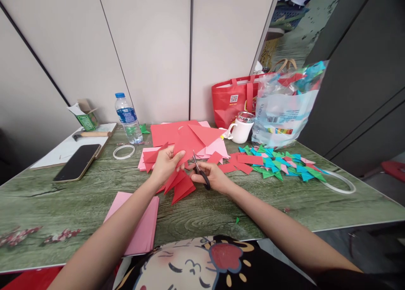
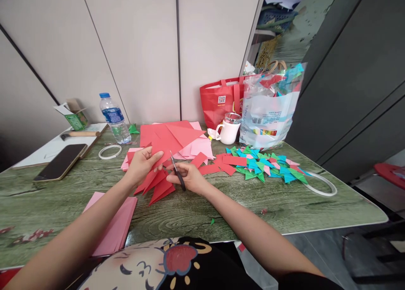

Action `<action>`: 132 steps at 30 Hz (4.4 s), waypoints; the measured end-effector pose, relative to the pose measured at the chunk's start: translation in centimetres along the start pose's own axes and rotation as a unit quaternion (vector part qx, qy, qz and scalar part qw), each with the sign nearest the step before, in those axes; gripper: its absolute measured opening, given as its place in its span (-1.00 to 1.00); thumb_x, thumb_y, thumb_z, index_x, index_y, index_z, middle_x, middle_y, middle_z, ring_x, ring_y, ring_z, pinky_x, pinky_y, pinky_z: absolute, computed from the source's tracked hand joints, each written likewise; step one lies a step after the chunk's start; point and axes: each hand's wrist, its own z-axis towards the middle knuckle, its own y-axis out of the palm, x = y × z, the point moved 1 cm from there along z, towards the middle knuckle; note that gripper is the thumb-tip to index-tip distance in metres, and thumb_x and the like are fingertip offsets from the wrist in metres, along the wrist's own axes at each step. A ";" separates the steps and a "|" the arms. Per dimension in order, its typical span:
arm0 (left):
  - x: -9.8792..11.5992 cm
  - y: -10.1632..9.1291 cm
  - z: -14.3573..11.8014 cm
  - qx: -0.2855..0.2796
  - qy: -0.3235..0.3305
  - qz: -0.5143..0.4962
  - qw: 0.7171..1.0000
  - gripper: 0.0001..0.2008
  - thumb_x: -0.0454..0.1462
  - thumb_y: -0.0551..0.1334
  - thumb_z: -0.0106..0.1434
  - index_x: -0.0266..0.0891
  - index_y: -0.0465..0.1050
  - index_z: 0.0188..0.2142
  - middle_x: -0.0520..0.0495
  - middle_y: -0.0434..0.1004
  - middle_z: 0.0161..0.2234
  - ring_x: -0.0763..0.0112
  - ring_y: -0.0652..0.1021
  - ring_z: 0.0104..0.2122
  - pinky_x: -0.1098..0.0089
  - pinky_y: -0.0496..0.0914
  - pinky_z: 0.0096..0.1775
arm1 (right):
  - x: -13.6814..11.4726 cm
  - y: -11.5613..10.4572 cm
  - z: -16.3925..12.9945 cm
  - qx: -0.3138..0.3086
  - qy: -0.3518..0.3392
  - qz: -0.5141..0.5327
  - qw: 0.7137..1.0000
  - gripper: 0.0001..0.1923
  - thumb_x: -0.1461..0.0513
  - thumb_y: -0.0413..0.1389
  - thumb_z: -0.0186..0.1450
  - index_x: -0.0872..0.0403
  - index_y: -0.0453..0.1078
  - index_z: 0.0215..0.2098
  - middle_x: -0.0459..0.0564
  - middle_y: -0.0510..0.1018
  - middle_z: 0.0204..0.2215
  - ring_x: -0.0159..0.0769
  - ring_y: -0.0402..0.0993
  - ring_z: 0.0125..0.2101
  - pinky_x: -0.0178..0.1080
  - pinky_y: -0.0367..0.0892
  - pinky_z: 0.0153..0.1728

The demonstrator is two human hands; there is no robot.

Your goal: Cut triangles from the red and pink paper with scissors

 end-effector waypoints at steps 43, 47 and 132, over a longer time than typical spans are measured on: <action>-0.3 -0.6 0.2 -0.037 0.000 0.076 0.996 -0.76 -0.18 0.16 0.15 -0.31 0.33 -0.53 0.07 0.38 -0.72 0.58 0.29 -0.74 0.53 0.16 -0.64 | -0.3 -0.2 -0.1 -0.005 0.041 0.012 0.999 -0.55 0.09 0.28 -0.01 0.12 0.39 -0.19 -0.15 0.35 -0.54 -0.43 0.26 -0.52 -0.29 0.20 -0.39; -0.1 -0.5 0.2 -0.038 0.005 0.076 0.996 -0.76 -0.19 0.15 0.16 -0.31 0.34 -0.54 0.07 0.38 -0.72 0.57 0.30 -0.73 0.52 0.19 -0.62 | -0.3 -0.2 -0.1 -0.017 0.038 0.017 0.999 -0.55 0.11 0.27 0.00 0.10 0.39 -0.16 -0.15 0.35 -0.53 -0.43 0.26 -0.53 -0.29 0.20 -0.39; 0.0 -0.3 -0.1 -0.065 -0.028 0.045 0.997 -0.77 -0.17 0.18 0.14 -0.32 0.38 -0.50 0.05 0.37 -0.72 0.54 0.34 -0.72 0.48 0.24 -0.58 | -0.2 -0.3 -0.1 0.053 0.041 -0.073 0.995 -0.50 -0.01 0.27 -0.07 0.18 0.43 -0.30 -0.19 0.23 -0.67 -0.50 0.11 -0.65 -0.34 0.07 -0.59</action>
